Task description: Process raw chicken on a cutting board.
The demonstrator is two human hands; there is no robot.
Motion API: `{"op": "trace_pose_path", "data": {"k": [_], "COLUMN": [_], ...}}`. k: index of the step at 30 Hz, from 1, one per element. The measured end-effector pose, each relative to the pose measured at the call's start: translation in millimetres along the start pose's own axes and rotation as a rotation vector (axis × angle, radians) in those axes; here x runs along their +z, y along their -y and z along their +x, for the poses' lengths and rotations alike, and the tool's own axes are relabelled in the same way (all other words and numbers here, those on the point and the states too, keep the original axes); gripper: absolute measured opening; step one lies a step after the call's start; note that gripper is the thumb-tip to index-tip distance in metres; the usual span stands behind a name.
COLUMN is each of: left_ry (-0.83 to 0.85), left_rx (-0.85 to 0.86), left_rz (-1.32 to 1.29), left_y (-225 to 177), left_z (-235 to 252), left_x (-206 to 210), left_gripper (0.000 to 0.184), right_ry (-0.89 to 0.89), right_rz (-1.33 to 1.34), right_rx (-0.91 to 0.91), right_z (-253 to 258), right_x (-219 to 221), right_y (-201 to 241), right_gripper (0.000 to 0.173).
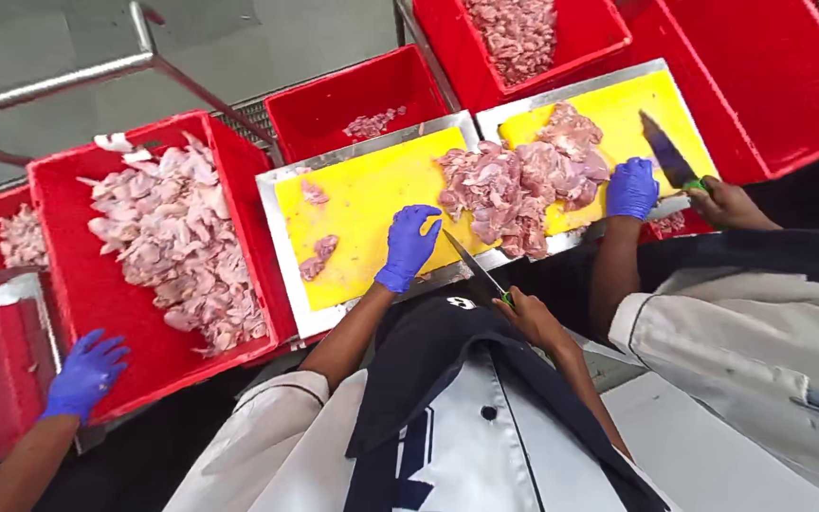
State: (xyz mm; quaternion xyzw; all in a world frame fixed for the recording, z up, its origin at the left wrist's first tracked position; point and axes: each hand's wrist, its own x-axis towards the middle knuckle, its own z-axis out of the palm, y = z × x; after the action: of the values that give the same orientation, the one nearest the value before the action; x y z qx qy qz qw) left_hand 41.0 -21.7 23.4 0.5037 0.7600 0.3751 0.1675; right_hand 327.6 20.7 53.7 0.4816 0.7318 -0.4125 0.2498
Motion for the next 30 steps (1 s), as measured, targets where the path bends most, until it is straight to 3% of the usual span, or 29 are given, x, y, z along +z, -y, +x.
{"op": "trace_pose_path", "data": {"k": [5,9,12,19,24,30], "left_ry": [0.135,0.021,-0.075,0.006,-0.008,0.024], "left_rx": [0.086,0.072,-0.136,-0.395,-0.498,-0.614], "left_rz": [-0.035,0.0,0.099,0.243,0.231,-0.114], "left_y": [-43.3,-52.8,-41.6,-31.0,-37.1,-27.6], "left_z": [27.6,21.8,27.5,64.4,89.0,102.9], "left_x": [40.3,67.2,68.7,82.9,86.7,60.1], "left_gripper": [0.022,0.024,0.034,0.056,0.039,0.025], "right_ry": [0.024,0.057,0.094,0.205,0.207,0.091], "right_rz": [0.04,0.074,0.094,0.026,0.007,0.058], "right_rx": [0.021,-0.025,-0.097,-0.112,-0.111,-0.123], "right_z": [2.6,16.3,28.1,41.3,39.6,29.2], "right_x": [-1.0,-4.8,-7.3,-17.8,-20.6,-2.6], "right_y": [-3.8,-26.7,-45.3,-57.3,-54.9,-54.5], "right_gripper": [0.054,0.056,0.055,0.058,0.058,0.055]}}
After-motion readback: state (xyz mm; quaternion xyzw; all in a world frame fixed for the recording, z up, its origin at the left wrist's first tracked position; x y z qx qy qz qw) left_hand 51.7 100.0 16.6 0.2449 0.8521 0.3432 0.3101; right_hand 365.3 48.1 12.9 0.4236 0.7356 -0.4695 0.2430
